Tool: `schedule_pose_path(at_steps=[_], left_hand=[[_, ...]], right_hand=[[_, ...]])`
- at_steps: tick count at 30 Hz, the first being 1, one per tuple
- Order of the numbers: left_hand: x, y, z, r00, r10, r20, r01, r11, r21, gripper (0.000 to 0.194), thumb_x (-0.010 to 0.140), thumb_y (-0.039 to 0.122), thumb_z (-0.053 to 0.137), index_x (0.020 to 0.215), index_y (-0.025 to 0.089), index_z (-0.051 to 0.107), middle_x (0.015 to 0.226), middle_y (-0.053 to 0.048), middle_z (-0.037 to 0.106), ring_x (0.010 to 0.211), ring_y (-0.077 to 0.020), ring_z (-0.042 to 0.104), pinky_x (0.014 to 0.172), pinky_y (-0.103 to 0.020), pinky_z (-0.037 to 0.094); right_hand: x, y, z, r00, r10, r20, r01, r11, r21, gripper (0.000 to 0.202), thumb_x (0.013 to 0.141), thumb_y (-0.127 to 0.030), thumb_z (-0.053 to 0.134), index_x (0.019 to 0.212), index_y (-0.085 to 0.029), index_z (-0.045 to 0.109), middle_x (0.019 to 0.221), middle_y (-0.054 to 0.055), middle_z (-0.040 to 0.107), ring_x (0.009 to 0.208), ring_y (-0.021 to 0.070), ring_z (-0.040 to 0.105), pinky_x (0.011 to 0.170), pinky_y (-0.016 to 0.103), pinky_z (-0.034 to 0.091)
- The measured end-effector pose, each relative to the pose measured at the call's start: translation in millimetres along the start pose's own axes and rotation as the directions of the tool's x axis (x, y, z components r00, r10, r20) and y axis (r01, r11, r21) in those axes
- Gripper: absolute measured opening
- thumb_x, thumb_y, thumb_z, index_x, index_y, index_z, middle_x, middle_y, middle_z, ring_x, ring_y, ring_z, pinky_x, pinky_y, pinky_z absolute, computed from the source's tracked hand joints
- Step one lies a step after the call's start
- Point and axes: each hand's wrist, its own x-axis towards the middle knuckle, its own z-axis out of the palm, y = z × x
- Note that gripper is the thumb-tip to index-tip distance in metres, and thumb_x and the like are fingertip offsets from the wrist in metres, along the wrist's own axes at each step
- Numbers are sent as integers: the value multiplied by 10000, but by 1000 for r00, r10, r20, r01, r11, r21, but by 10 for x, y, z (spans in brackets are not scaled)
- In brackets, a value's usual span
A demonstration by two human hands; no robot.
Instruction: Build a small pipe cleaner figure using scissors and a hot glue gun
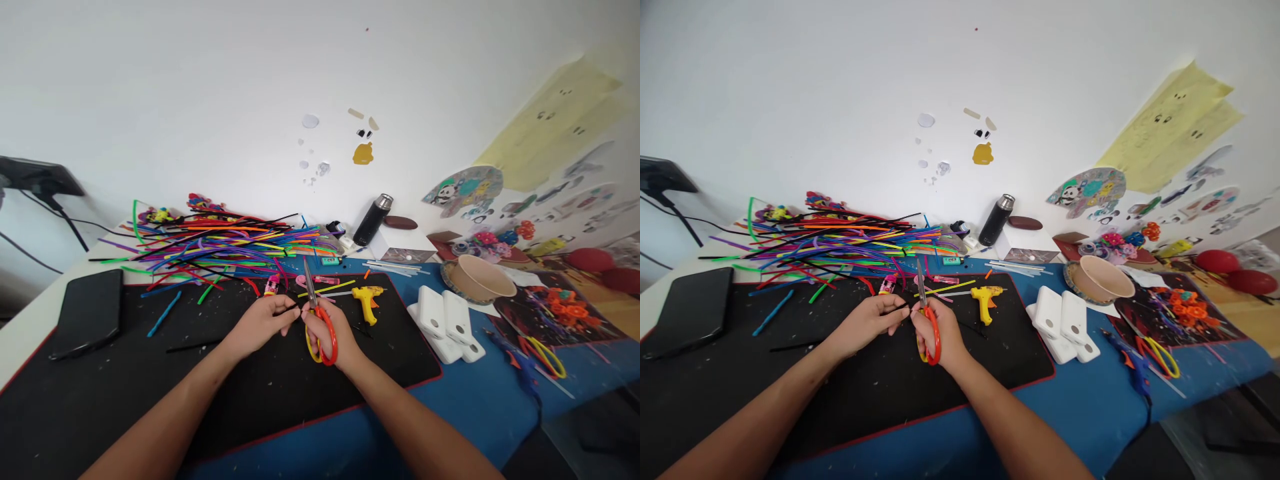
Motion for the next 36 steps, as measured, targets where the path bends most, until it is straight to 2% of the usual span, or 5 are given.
schedule_pose_path(at_steps=[4,8,18,27,36], left_hand=[[9,-70,0,1000,-27,8,28,992,-125,440,895,640,677,875,201,657,617,39,571,503,-108,351,507,-240,255],[38,-144,3,1000,9,-7,-11,978,-209,475,933,658,620,976,186,654,701,17,605,535,-109,397,529,-248,293],[40,-94,-4,998,49,-49,-54,992,-114,421,872,557,725,1050,179,673,729,13,631,582,-128,484,572,-268,364],[9,-29,-4,1000,14,-16,-15,999,-38,414,894,575,653,1013,179,644,682,35,613,523,-112,420,548,-268,329],[6,-20,22,999,39,3,-39,999,-21,373,924,550,636,977,182,645,622,50,580,545,-116,441,546,-255,313]], right_hand=[[-1,-16,-1,1000,-25,2,25,1000,10,342,864,-545,697,946,-235,578,440,-121,483,318,120,434,375,217,376],[2,-31,-3,999,-35,4,35,999,0,329,871,-534,695,952,-234,587,439,-117,485,318,122,433,374,222,368],[33,-38,-29,999,-45,-15,44,998,-45,321,876,-529,698,945,-236,586,437,-125,474,309,114,433,363,210,364],[28,-13,-54,999,-36,-24,34,997,-66,317,876,-516,696,963,-234,580,446,-123,480,319,112,447,363,200,371],[17,-48,-69,999,-26,-29,23,996,-86,326,869,-528,696,945,-237,571,442,-123,475,323,108,446,369,195,371]])
